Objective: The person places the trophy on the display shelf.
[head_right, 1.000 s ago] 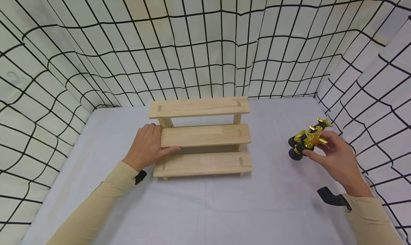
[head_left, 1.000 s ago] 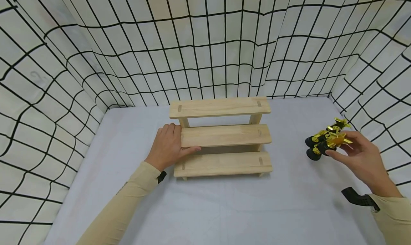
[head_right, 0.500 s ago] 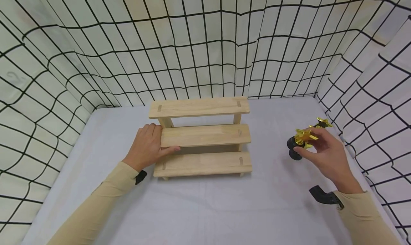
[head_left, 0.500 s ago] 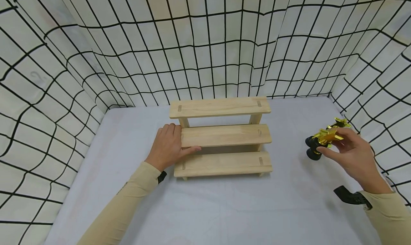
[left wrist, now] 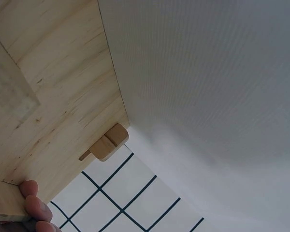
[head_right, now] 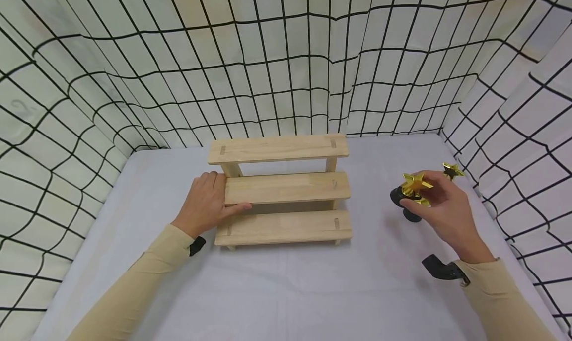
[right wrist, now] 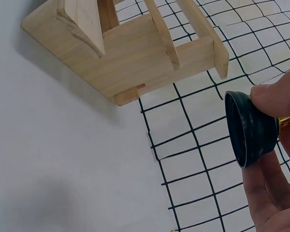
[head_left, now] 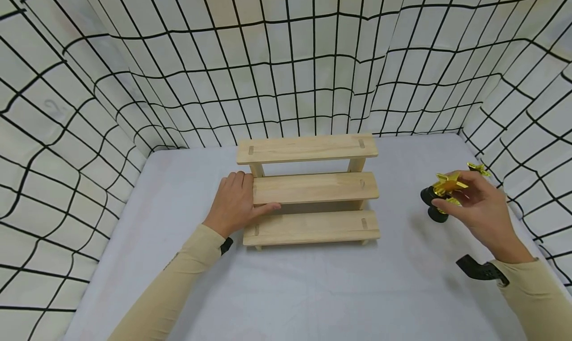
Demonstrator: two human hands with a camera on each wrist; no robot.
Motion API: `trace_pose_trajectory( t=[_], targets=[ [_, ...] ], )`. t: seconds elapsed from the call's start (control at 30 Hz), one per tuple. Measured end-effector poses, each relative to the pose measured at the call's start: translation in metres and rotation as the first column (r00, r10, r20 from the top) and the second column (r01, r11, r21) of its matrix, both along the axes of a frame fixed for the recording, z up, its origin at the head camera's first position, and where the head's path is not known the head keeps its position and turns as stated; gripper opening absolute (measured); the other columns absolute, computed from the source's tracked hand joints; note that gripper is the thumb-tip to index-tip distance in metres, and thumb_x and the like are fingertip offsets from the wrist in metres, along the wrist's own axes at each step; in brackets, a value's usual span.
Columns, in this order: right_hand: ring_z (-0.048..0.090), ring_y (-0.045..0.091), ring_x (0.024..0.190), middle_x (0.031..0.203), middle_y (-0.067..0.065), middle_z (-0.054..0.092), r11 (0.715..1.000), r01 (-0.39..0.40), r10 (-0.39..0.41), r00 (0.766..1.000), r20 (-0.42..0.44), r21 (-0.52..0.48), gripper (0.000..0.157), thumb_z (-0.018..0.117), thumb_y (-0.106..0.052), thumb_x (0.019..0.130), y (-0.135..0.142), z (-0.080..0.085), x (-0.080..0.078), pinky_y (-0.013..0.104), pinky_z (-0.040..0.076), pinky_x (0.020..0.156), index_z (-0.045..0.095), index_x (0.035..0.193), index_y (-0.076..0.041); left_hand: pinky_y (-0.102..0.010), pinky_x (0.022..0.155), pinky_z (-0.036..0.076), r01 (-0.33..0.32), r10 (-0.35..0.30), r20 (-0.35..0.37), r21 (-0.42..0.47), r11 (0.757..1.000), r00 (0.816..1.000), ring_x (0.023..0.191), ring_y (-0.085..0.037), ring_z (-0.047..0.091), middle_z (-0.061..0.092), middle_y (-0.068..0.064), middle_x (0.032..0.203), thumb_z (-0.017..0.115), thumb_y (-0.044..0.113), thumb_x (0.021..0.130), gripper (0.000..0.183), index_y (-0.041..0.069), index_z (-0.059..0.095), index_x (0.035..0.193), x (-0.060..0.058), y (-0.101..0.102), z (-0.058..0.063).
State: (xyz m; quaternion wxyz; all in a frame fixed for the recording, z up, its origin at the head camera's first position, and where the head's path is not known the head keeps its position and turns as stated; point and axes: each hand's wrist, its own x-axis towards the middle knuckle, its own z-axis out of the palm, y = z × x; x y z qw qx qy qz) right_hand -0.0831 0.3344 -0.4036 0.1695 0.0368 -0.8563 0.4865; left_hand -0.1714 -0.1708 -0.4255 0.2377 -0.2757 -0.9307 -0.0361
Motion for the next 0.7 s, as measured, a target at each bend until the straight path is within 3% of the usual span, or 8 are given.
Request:
trace_pose_trajectory(
  t=[0.23, 0.43, 0.7],
  targets=[
    [0.063, -0.009, 0.103, 0.117, -0.013, 0.058, 1.000, 0.000, -0.001, 1.000, 0.018, 0.015, 0.057, 0.083, 0.011, 0.078, -0.005, 0.002, -0.002, 0.000, 0.046, 0.093, 0.058, 0.125, -0.006, -0.038, 0.065, 0.038, 0.003, -0.003, 0.005, 0.009, 1.000, 1.000, 0.071, -0.032, 0.052, 0.055, -0.014, 0.080, 0.072, 0.082, 0.073, 0.086, 0.000, 0.055, 0.091, 0.000, -0.001, 0.000],
    [0.065, -0.007, 0.103, 0.117, -0.010, 0.059, 0.999, -0.032, 0.032, 0.999, -0.017, 0.001, 0.056, 0.081, 0.016, 0.077, -0.010, 0.007, -0.004, 0.002, 0.047, 0.093, 0.060, 0.124, -0.006, -0.038, 0.065, 0.038, -0.003, 0.003, 0.006, 0.001, 1.000, 1.000, 0.070, -0.031, 0.051, 0.055, -0.014, 0.079, 0.077, 0.079, 0.070, 0.084, 0.000, 0.055, 0.091, 0.001, -0.001, 0.000],
    [0.064, -0.006, 0.103, 0.118, -0.018, 0.061, 0.998, -0.065, 0.065, 0.998, -0.011, 0.013, 0.057, 0.081, 0.014, 0.078, -0.021, 0.008, -0.006, 0.002, 0.048, 0.091, 0.059, 0.127, -0.003, -0.038, 0.065, 0.037, -0.003, 0.003, 0.001, 0.003, 1.000, 1.000, 0.071, -0.032, 0.052, 0.056, -0.014, 0.080, 0.078, 0.077, 0.069, 0.084, 0.000, 0.055, 0.091, 0.001, 0.000, 0.002]
  ],
)
